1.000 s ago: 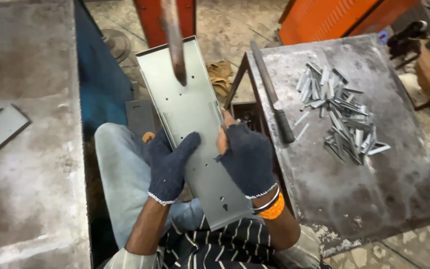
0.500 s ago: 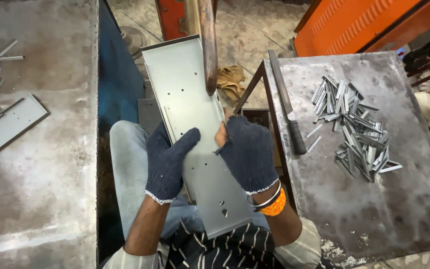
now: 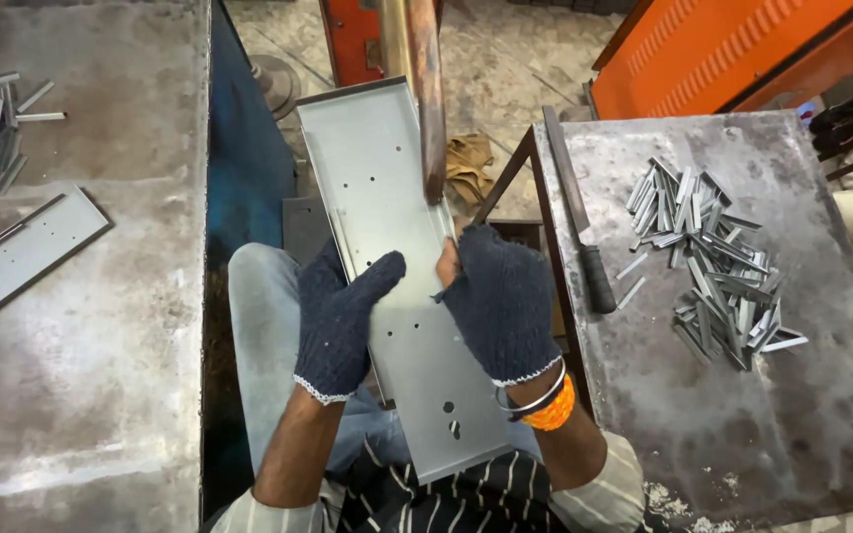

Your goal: The person, wearing gloves, holds sheet metal panels and small metal strips against a powered grinding tool, producing sparks as they grind and deburr the edges. They reposition each panel to grind different edges, then place finished panels on the work table and pick up new pieces to continue.

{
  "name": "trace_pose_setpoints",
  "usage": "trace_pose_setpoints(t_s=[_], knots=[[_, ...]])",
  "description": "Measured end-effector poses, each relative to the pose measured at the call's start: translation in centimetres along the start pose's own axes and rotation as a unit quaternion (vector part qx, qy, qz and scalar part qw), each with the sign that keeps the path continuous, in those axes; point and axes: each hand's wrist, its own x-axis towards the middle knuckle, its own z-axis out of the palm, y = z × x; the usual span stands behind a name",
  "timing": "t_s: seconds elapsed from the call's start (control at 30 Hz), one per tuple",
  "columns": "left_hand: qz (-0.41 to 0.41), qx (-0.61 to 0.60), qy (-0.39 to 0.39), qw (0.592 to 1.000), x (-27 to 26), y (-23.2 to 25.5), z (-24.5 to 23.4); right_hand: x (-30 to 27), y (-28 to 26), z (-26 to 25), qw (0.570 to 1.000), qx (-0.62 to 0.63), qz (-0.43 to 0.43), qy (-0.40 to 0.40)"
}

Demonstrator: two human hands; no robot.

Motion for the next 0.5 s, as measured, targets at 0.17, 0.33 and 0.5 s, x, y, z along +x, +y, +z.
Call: trace_pose_setpoints(t_s=[0.17,0.33,0.5], knots=[[-0.007,0.004,0.003,1.0,0.03,-0.56,-0.29,-0.16,0.03,-0.01,1.0,0.018,-0.003,0.004],[-0.015,-0.028,0.002,1.0,-0.32,-0.79,-0.25,-0.35,0.17,0.03,1.0,-0.007,-0.008,-0.002],[-0.011,-0.008,0.004,1.0,-0.47,-0.9,-0.46,-0.48,0.26,-0.01,1.0,-0.004,-0.012,-0.01]])
